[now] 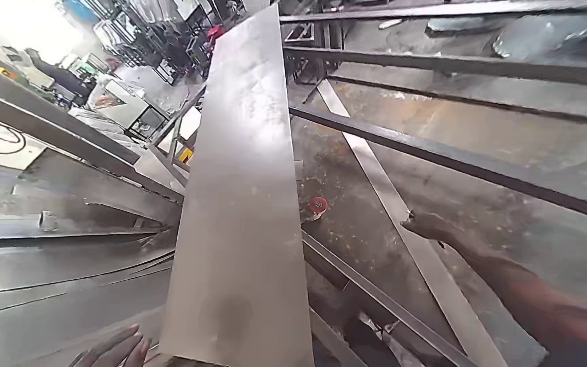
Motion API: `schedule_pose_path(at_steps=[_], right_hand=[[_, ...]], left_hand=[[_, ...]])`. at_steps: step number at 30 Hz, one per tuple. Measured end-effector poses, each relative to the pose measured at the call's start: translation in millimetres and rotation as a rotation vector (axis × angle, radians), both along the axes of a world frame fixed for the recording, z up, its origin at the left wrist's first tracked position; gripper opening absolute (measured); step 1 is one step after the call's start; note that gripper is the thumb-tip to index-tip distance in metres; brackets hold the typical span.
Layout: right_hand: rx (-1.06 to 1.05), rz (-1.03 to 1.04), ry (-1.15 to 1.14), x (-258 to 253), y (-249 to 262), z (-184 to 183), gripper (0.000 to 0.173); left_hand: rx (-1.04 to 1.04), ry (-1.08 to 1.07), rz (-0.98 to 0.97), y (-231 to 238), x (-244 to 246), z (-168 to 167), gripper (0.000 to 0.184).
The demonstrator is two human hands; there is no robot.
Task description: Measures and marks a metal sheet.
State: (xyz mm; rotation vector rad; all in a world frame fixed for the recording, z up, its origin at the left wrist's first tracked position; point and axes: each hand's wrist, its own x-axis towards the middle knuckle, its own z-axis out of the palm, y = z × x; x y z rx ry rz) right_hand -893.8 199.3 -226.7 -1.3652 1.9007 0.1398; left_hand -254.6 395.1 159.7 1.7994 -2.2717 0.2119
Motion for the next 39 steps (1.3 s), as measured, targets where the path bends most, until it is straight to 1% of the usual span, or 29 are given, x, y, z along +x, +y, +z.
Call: schedule_pose_path(at_steps=[2, 4, 6, 7, 8, 9, 11, 12, 13, 15, 17, 18, 20, 21, 22, 23, 25, 26, 28, 30, 31, 34, 37, 39], right_hand=[[-0.015, 0.130, -0.112, 11, 10, 68, 0.056], [-0.124, 0.205, -0.217, 29, 24, 157, 0.049], [-0.303, 0.249, -0.315, 66, 47, 259, 0.045], [-0.407, 0.281, -0.351, 91, 59, 304, 0.045], [-0.512, 0.321, -0.402, 120, 71, 341, 0.046], [-0.605, 0.374, -0.491, 151, 83, 369, 0.046], [-0.671, 0.486, -0.701, 218, 104, 404, 0.047], [-0.679, 0.538, -0.765, 251, 111, 410, 0.049], [-0.694, 0.574, -0.780, 281, 117, 412, 0.051], [-0.738, 0.593, -0.762, 325, 127, 409, 0.056], [-0.755, 0.578, -0.746, 350, 130, 404, 0.057], [-0.731, 0.582, -0.721, 359, 131, 400, 0.056], [-0.665, 0.604, -0.690, 374, 133, 390, 0.049], [-0.668, 0.608, -0.667, 376, 133, 386, 0.042], [-0.706, 0.599, -0.591, 374, 132, 383, 0.033], [-0.755, 0.569, -0.459, 365, 131, 379, 0.027], [-0.794, 0.452, -0.184, 335, 122, 371, 0.026], [-0.771, 0.399, -0.104, 319, 116, 365, 0.027], [-0.706, 0.355, 0.061, 291, 107, 345, 0.033], [-0.648, 0.370, 0.129, 280, 102, 329, 0.036], [-0.625, 0.383, 0.150, 279, 102, 325, 0.036], [-0.559, 0.389, 0.163, 282, 103, 317, 0.032], [-0.496, 0.342, 0.113, 286, 107, 315, 0.032], [-0.485, 0.318, 0.092, 273, 112, 316, 0.030]], left_hand=[[-0.019, 0.159, -0.085, -14, -6, 0, 0.023], [-0.010, 0.343, -0.195, -29, -18, -1, 0.019], [-0.009, 0.500, -0.329, -44, -36, -3, 0.017], [-0.010, 0.561, -0.397, -51, -46, -7, 0.018], [0.007, 0.625, -0.462, -57, -58, -11, 0.021], [0.051, 0.701, -0.533, -61, -72, -13, 0.026], [0.261, 0.870, -0.666, -63, -93, -9, 0.040], [0.375, 0.963, -0.699, -62, -99, -6, 0.044], [0.463, 1.066, -0.708, -60, -99, -5, 0.044], [0.534, 1.252, -0.670, -55, -87, -9, 0.031], [0.545, 1.356, -0.603, -54, -67, -17, 0.018], [0.588, 1.383, -0.575, -52, -56, -20, 0.015], [0.694, 1.427, -0.545, -49, -32, -27, 0.014], [0.703, 1.479, -0.536, -50, -14, -30, 0.013], [0.677, 1.555, -0.511, -53, 7, -33, 0.009], [0.614, 1.636, -0.459, -58, 32, -36, 0.006], [0.455, 1.700, -0.265, -75, 81, -47, 0.010], [0.427, 1.681, -0.155, -84, 101, -58, 0.011], [0.510, 1.565, -0.007, -96, 128, -89, 0.011], [0.623, 1.433, 0.058, -105, 135, -113, 0.013], [0.650, 1.395, 0.085, -108, 133, -120, 0.013], [0.663, 1.235, 0.181, -110, 125, -126, 0.014], [0.706, 1.057, 0.190, -109, 127, -128, 0.019], [0.728, 1.072, 0.151, -108, 119, -132, 0.017]])
